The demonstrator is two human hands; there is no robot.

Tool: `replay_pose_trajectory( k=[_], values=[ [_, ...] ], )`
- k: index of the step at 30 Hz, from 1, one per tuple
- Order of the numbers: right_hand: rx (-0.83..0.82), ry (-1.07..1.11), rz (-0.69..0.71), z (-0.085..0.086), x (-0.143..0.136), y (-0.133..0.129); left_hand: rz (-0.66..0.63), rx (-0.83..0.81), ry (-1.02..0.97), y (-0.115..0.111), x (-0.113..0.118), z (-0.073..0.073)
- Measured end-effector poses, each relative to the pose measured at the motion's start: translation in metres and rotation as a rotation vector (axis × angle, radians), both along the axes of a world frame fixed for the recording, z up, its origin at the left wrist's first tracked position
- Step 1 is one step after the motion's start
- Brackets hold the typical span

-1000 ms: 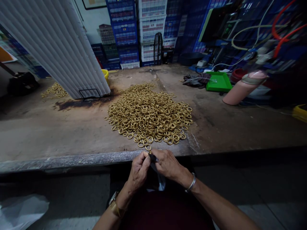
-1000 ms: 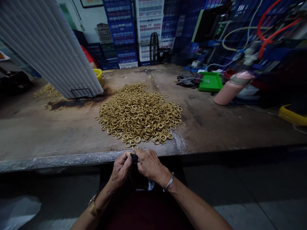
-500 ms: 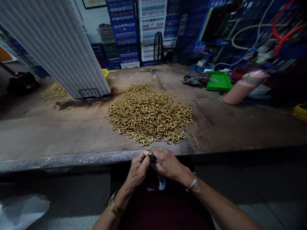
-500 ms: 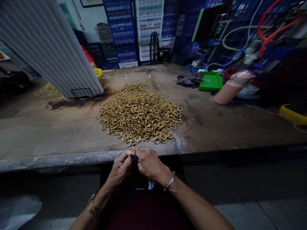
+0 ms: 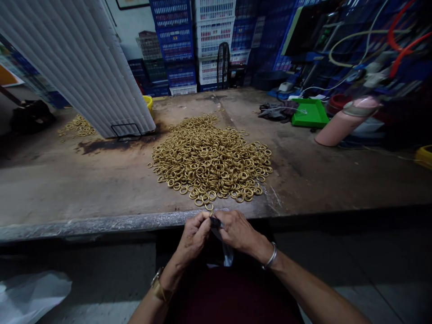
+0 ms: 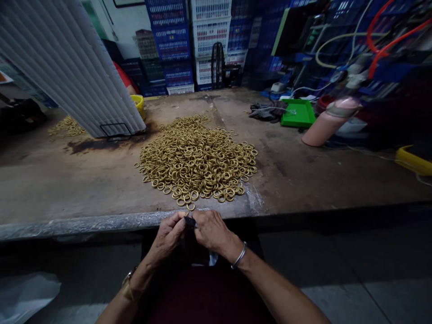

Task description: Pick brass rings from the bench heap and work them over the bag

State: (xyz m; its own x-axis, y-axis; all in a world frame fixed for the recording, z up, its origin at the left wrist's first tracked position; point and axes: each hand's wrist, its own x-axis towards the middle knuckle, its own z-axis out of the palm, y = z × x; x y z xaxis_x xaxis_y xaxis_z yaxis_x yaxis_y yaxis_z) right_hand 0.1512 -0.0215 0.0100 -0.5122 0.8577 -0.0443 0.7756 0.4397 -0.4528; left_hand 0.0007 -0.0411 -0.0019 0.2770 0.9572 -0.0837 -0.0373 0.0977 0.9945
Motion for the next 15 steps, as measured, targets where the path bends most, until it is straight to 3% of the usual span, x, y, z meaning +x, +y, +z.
replay_pose_trajectory(
  k=[10, 15],
  values=[
    [-0.002, -0.041, -0.033, -0.003, -0.003, -0.001, 0.022, 0.128, 0.128, -0.001, -0.001, -0.001],
    [-0.023, -0.090, -0.156, -0.013, 0.004, 0.009, 0.035, 0.019, 0.054, -0.008, 0.000, -0.004]
  ],
)
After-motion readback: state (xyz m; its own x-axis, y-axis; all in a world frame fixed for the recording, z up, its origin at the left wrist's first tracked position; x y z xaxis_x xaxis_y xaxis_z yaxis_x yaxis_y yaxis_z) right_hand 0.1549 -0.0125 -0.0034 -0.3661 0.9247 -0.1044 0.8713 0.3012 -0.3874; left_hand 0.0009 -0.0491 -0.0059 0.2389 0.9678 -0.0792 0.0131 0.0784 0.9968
